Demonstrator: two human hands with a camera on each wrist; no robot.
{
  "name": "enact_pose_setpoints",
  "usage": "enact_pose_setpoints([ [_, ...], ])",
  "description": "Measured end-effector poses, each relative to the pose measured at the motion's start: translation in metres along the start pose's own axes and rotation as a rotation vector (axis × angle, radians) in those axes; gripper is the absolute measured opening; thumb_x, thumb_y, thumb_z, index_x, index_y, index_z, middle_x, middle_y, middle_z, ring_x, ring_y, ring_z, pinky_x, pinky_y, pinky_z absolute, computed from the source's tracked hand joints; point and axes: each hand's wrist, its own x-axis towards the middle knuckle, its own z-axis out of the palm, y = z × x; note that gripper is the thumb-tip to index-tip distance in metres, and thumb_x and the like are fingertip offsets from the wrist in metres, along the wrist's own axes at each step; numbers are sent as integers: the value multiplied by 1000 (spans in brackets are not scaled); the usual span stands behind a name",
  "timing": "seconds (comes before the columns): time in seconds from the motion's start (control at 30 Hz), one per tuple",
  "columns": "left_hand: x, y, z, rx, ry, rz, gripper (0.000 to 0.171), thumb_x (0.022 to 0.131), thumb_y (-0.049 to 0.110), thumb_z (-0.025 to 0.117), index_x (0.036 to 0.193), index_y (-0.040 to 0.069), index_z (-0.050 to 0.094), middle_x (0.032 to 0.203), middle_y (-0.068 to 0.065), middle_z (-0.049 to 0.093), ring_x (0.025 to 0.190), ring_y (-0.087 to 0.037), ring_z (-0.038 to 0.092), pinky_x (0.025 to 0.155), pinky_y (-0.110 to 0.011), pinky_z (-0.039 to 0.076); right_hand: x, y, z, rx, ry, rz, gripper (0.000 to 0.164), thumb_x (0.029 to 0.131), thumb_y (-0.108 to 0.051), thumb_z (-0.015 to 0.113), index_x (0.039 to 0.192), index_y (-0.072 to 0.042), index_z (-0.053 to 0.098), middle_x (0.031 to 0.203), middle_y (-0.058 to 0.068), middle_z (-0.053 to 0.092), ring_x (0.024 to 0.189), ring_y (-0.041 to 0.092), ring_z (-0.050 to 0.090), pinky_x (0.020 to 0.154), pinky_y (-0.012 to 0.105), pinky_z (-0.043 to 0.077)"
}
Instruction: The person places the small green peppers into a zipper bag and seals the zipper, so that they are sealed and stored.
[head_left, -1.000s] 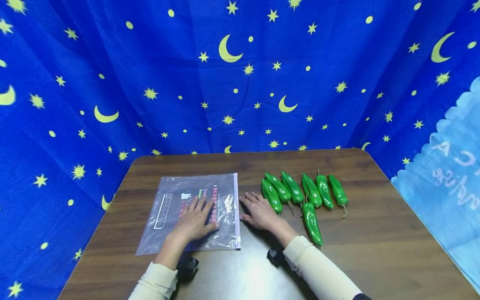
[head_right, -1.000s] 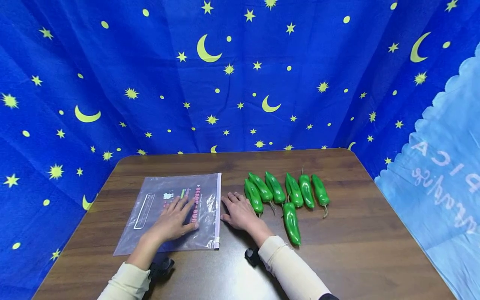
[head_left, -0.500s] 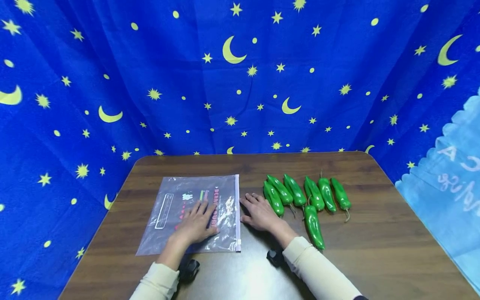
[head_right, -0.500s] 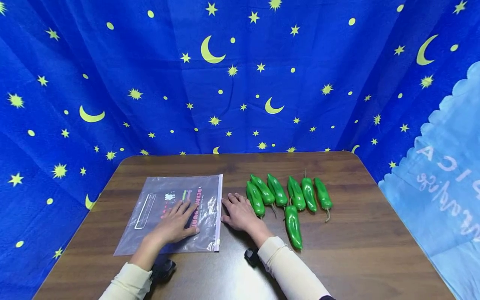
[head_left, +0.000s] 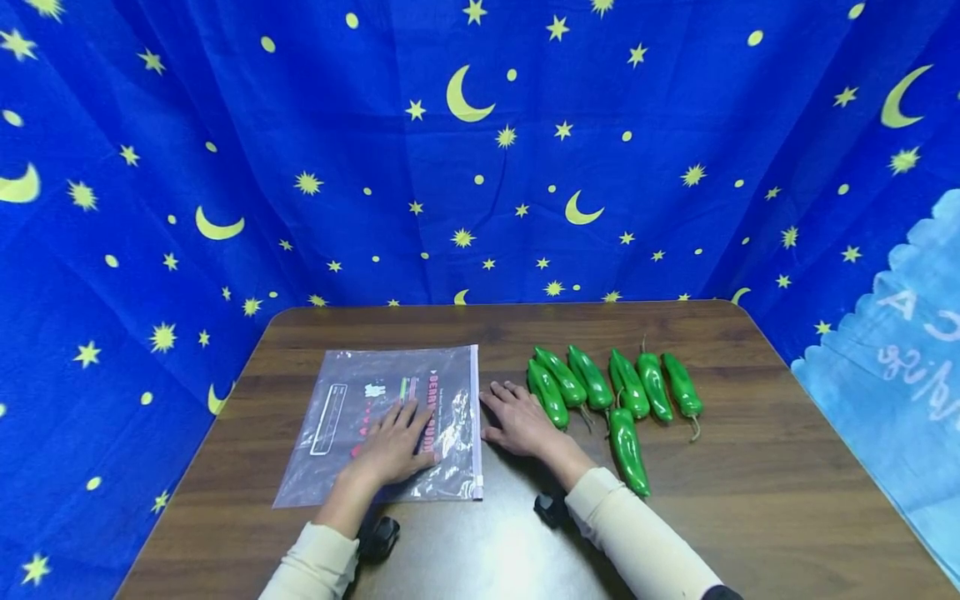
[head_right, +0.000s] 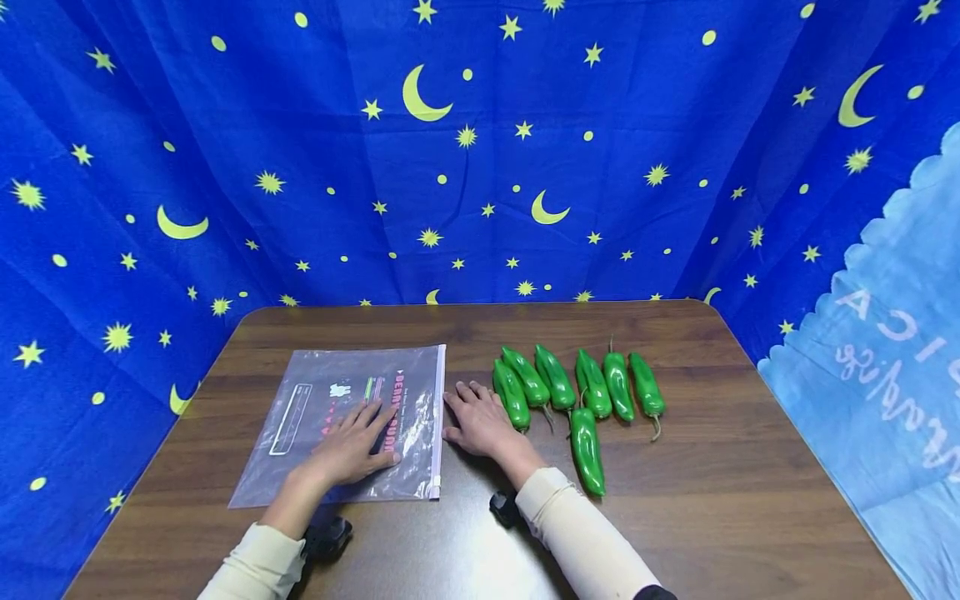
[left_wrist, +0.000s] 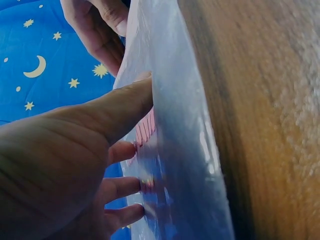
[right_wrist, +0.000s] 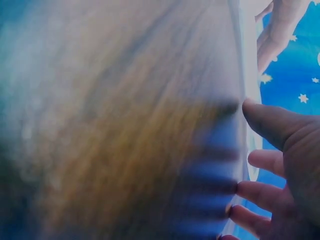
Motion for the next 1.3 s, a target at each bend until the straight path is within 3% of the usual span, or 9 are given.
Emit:
enact_pose_setpoints([
  [0.37,1,3,-3,6,-10,-15,75,84,43,65,145,11,35,152,-22,27,139,-46,23,109,-67,24,-4,-5,-1,36,36,-82,61,84,-40,64,135,-10,50,144,19,44,132,41,39,105,58,36],
  [0.8,3,5,-1,-3,18,10,76,82,43,66,144,9,37,150,-22,30,139,-45,26,109,-66,25,-5,-8,2,118,34,-157,63,84,-40,65,137,-10,47,147,12,42,132,36,42,102,56,39],
  [1.1,13,10,1,-141,176,123,67,87,39,62,143,9,39,146,-22,39,134,-43,36,110,-59,30,-6,-8,1,110,-13,-129,68,84,-44,64,141,-11,43,148,13,40,135,35,40,110,57,31],
  [1.3,23,18,-1,-196,202,179,67,87,39,62,143,13,39,145,-21,40,133,-42,38,109,-60,31,-6,-9,2,117,-20,-128,68,84,-45,64,141,-13,42,148,12,40,135,34,40,110,57,31],
])
